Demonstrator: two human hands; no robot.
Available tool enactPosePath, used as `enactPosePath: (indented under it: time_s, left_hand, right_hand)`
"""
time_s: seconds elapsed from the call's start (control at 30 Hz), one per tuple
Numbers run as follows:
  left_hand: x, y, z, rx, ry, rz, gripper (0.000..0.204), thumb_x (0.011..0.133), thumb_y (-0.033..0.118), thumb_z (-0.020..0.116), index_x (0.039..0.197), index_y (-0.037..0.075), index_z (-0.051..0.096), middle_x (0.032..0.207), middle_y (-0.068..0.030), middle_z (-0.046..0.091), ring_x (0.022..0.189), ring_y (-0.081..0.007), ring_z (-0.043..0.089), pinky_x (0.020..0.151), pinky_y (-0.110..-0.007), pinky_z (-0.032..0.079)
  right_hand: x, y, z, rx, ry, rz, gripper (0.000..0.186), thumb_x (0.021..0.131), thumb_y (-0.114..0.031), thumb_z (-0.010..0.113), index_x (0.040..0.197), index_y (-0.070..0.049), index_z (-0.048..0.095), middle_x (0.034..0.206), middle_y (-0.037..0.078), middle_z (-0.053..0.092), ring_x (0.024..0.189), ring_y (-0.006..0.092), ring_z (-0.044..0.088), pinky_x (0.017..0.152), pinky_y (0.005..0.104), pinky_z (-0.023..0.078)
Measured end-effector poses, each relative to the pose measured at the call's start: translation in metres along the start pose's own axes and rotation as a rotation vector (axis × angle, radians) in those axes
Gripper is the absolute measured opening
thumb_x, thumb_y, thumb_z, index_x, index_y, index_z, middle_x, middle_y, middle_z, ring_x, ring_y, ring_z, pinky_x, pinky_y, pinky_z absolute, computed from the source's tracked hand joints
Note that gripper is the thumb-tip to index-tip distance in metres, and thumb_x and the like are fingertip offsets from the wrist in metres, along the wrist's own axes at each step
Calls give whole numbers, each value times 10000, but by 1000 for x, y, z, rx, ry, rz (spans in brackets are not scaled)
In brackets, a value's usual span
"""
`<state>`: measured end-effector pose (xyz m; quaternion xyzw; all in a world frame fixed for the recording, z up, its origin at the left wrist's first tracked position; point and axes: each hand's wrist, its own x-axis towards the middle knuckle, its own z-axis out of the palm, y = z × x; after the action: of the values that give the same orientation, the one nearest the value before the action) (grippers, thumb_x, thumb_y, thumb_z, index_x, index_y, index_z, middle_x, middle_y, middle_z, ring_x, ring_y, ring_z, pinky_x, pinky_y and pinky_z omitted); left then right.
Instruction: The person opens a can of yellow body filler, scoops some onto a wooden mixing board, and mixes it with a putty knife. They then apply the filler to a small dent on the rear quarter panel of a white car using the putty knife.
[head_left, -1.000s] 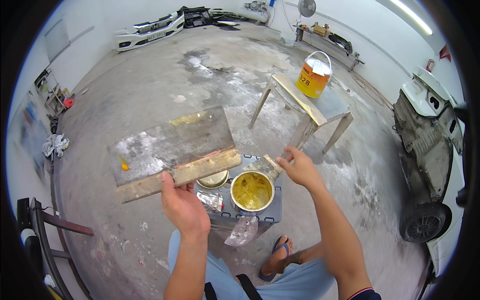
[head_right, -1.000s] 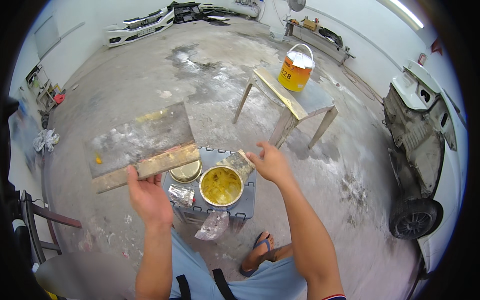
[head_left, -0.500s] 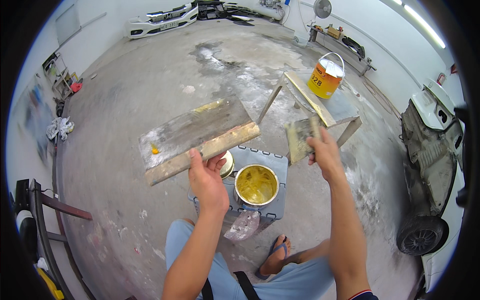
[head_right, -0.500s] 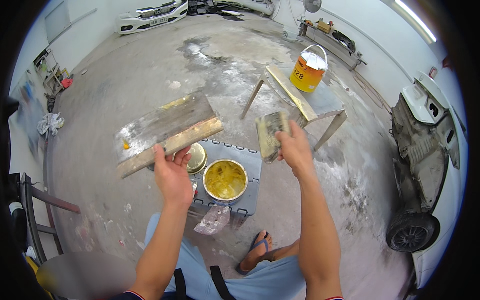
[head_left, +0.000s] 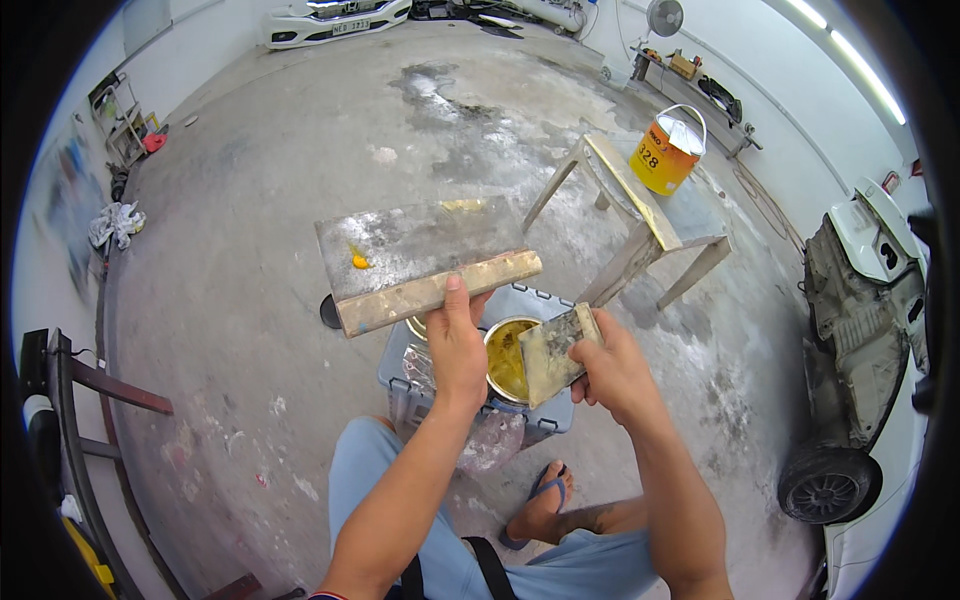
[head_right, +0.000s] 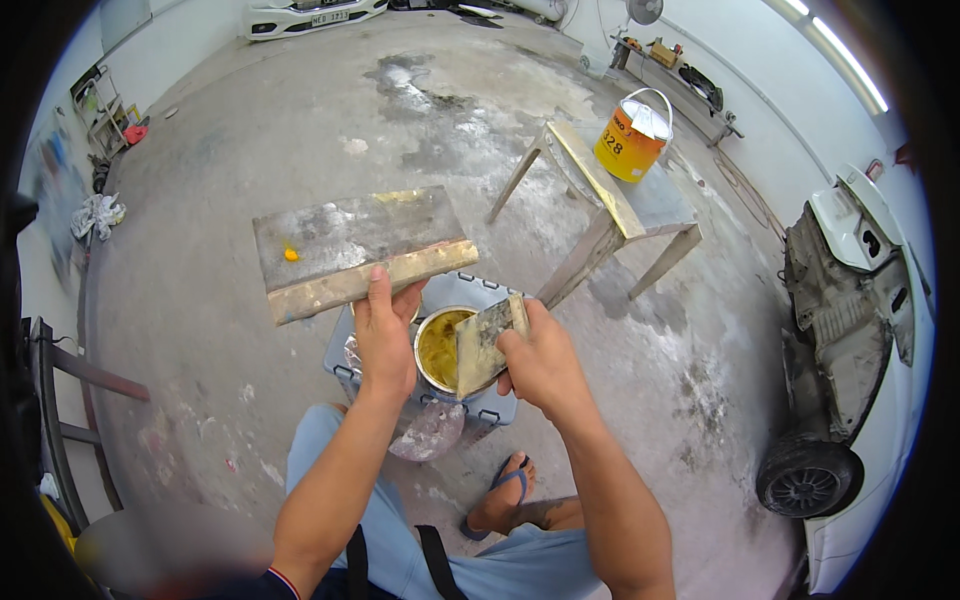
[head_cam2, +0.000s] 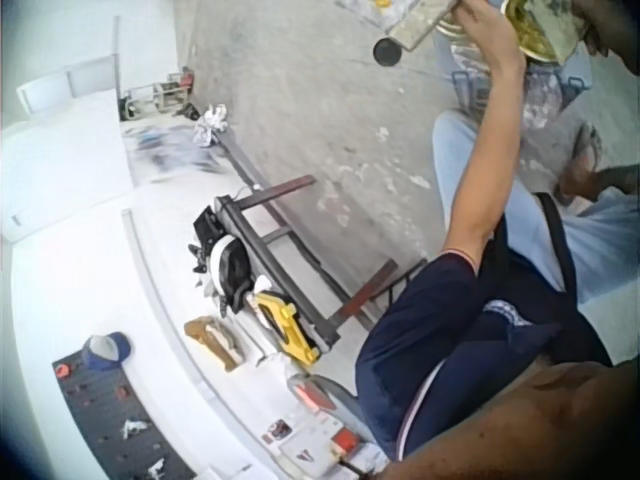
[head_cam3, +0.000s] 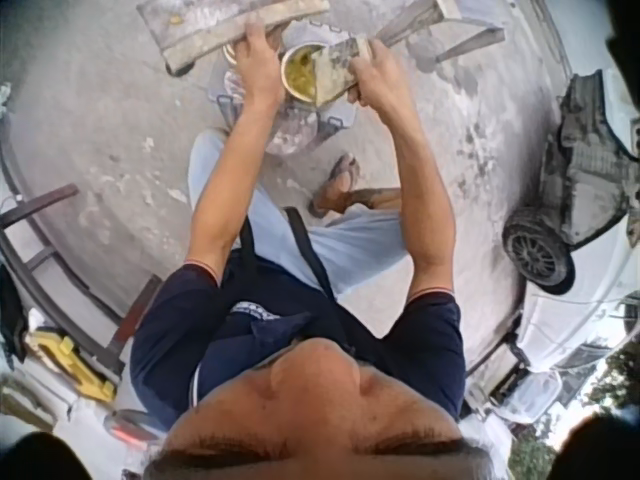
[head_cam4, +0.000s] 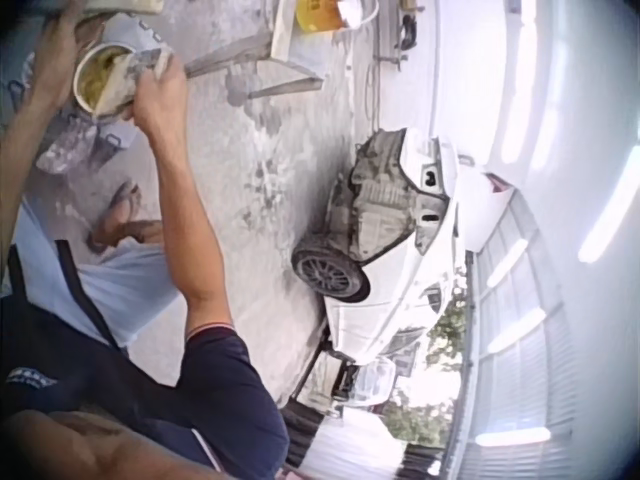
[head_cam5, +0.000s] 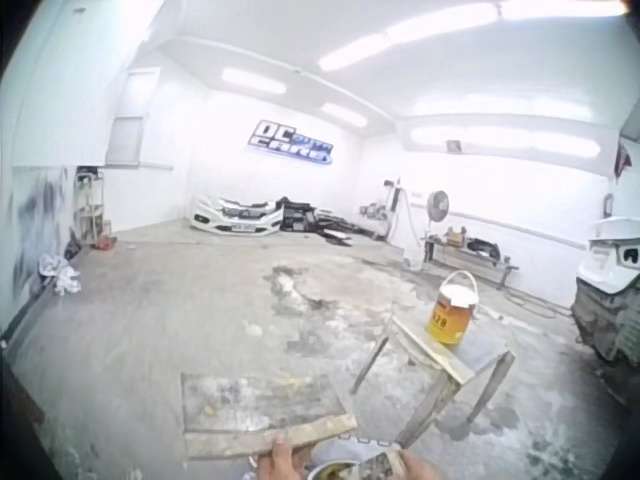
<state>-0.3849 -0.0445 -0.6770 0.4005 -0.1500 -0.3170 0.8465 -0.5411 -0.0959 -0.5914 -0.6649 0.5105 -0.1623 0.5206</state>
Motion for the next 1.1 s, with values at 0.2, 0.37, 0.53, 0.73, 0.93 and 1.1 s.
enactPosePath:
  time_s: [0.2, 0.37, 0.53, 0.73, 0.93, 1.1]
  left_hand:
    - [-6, 3, -3, -4, 13, -145, 645, 1081, 521, 543, 1452, 16, 391, 1400, -168, 544, 1299, -302, 566, 1119, -509, 440]
    - [-5, 4, -9, -28, -11, -169, 631, 1083, 522, 537, 1441, 21, 400, 1378, -162, 542, 1261, -293, 571, 1094, -519, 472]
    - [-2, 4, -17, -34, -42, -212, 608, 1083, 519, 537, 1427, 30, 425, 1342, -152, 561, 1240, -280, 581, 1082, -519, 495]
    - [-1, 1, -19, -28, -49, -214, 608, 1089, 519, 524, 1435, 30, 418, 1343, -158, 551, 1235, -285, 584, 1084, -505, 495]
    - [-4, 0, -22, -63, 1, -168, 672, 1092, 530, 507, 1521, 52, 308, 1437, -185, 474, 1292, -325, 545, 1136, -534, 465]
    - [-4, 3, -24, -87, 26, -154, 707, 1085, 550, 503, 1541, 65, 262, 1466, -181, 456, 1339, -349, 518, 1151, -575, 449]
  right_hand:
    - [9, 14, 10, 259, -17, 74, 392, 947, -42, 501, 1327, 54, 511, 874, 137, 673, 477, 158, 607, 374, 285, 448]
    - [10, 24, 22, 286, 19, 47, 352, 962, -15, 481, 1308, 47, 479, 905, 156, 662, 468, 166, 602, 355, 296, 442]
    - [12, 24, 31, 303, 17, 68, 356, 972, -14, 476, 1325, 26, 483, 938, 154, 661, 466, 164, 595, 352, 301, 436]
    - [17, 27, 26, 435, -63, 146, 437, 981, -24, 482, 1417, 2, 471, 957, 140, 669, 497, 151, 612, 366, 283, 443]
    - [14, 29, 24, 536, -122, 208, 473, 1022, -38, 490, 1493, -23, 442, 984, 136, 677, 530, 155, 634, 399, 262, 474]
    - [9, 29, 25, 503, -127, 182, 476, 1038, -48, 502, 1510, -47, 441, 1003, 136, 681, 539, 157, 640, 401, 263, 481]
